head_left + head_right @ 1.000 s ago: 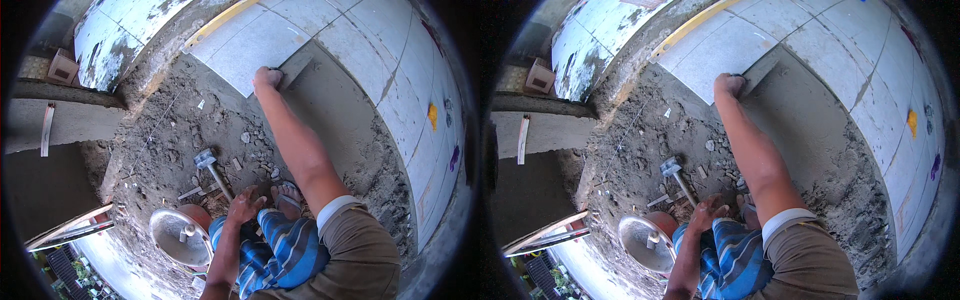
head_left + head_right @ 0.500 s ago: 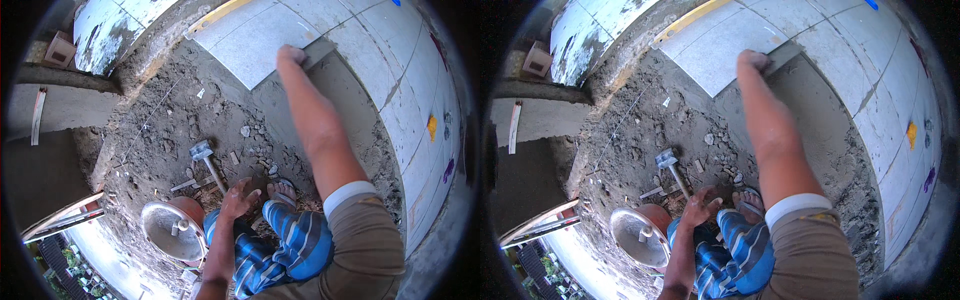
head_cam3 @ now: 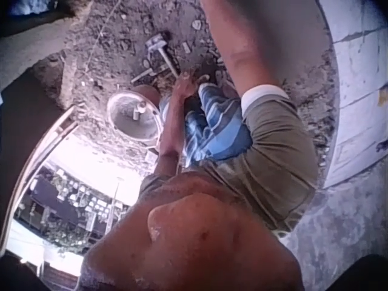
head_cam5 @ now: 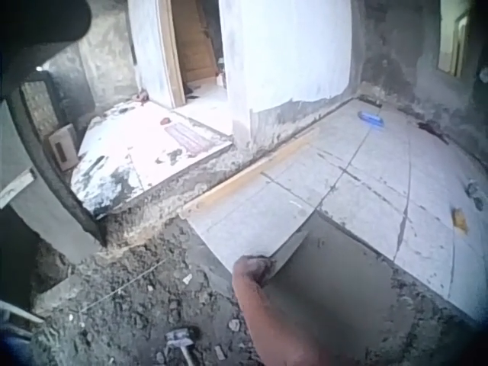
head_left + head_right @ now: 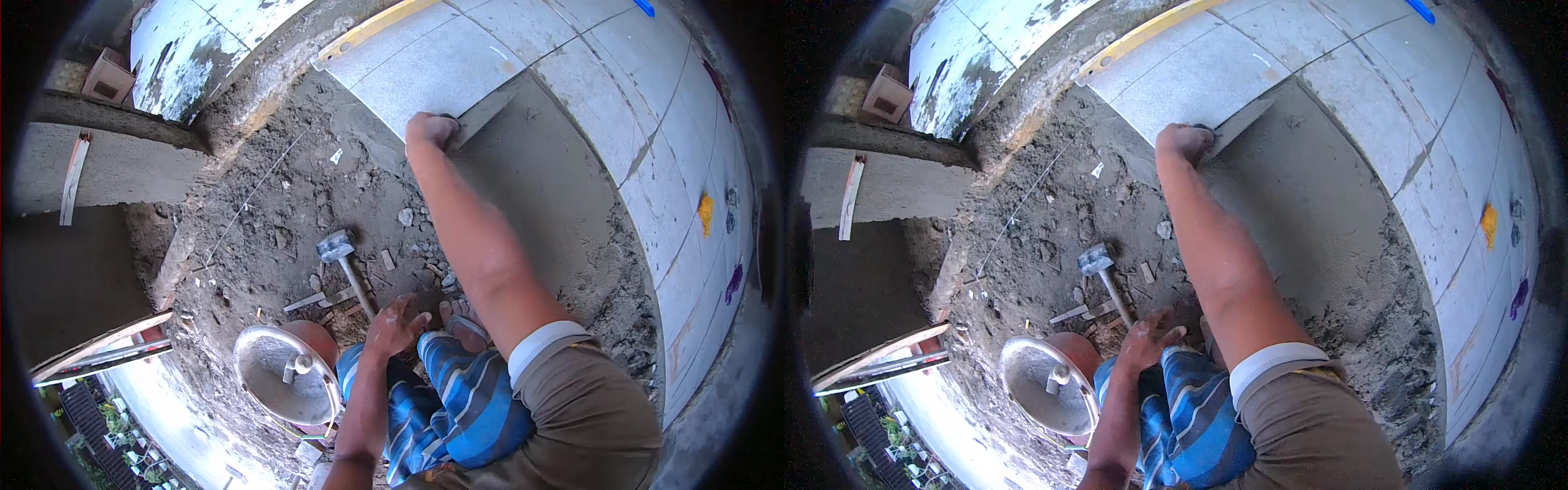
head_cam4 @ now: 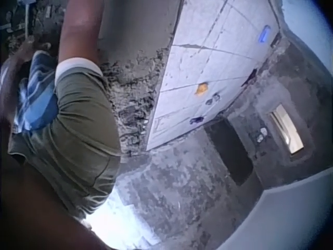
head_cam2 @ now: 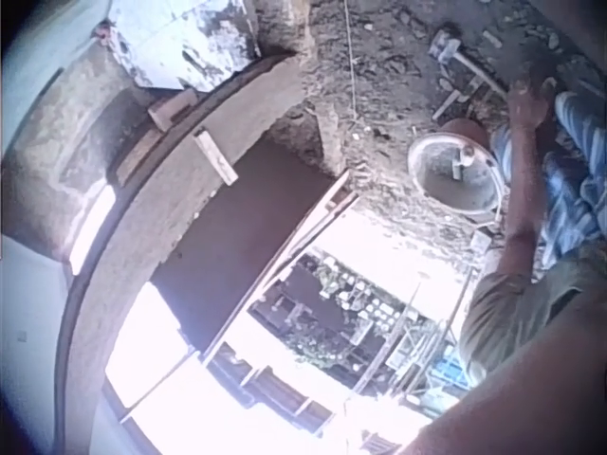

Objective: The recorder is laying ceramic tiles on a floor using mortar and various construction tools.

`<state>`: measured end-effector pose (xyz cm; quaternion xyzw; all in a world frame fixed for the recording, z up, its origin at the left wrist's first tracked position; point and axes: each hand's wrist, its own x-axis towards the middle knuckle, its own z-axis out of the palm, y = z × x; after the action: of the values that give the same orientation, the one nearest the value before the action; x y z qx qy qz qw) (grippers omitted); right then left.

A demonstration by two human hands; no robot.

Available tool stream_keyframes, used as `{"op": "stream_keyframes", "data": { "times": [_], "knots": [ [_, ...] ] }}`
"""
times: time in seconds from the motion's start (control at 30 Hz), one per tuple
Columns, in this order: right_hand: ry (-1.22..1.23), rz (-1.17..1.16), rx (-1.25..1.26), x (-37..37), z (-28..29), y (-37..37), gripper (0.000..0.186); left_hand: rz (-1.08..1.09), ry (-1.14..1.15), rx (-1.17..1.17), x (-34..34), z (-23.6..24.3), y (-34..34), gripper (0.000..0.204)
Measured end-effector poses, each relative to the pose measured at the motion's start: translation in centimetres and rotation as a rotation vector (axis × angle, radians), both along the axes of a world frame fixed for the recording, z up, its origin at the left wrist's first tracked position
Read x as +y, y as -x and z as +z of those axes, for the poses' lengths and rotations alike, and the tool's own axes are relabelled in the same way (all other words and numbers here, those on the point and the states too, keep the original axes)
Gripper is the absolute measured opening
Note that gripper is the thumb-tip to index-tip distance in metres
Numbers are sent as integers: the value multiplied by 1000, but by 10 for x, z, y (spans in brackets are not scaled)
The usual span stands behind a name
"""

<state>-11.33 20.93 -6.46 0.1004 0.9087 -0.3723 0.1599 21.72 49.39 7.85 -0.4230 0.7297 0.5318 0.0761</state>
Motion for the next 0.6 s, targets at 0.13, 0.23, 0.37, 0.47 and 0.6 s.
{"op": "stream_keyframes", "data": {
  "times": [0.13, 0.23, 0.37, 0.47, 0.6],
  "knots": [
    [-933, 1404, 192, -14, 81, -67, 39, 176, 42, -50, -4, 5, -49, 63],
    [-1061, 1048, 209, -8, 59, 56, 33, 125, -18, 41, -8, 7, -26, 63],
    [-1025, 1243, 217, -10, 100, 20, 33, 195, -41, -21, -7, 7, -47, 61],
    [-939, 1270, 200, -14, 94, -54, 36, 225, -33, -36, -8, 10, -55, 61],
    [-966, 1324, 251, -17, 51, -59, 37, 117, 28, -95, -8, -7, -47, 61]
  ]
}}
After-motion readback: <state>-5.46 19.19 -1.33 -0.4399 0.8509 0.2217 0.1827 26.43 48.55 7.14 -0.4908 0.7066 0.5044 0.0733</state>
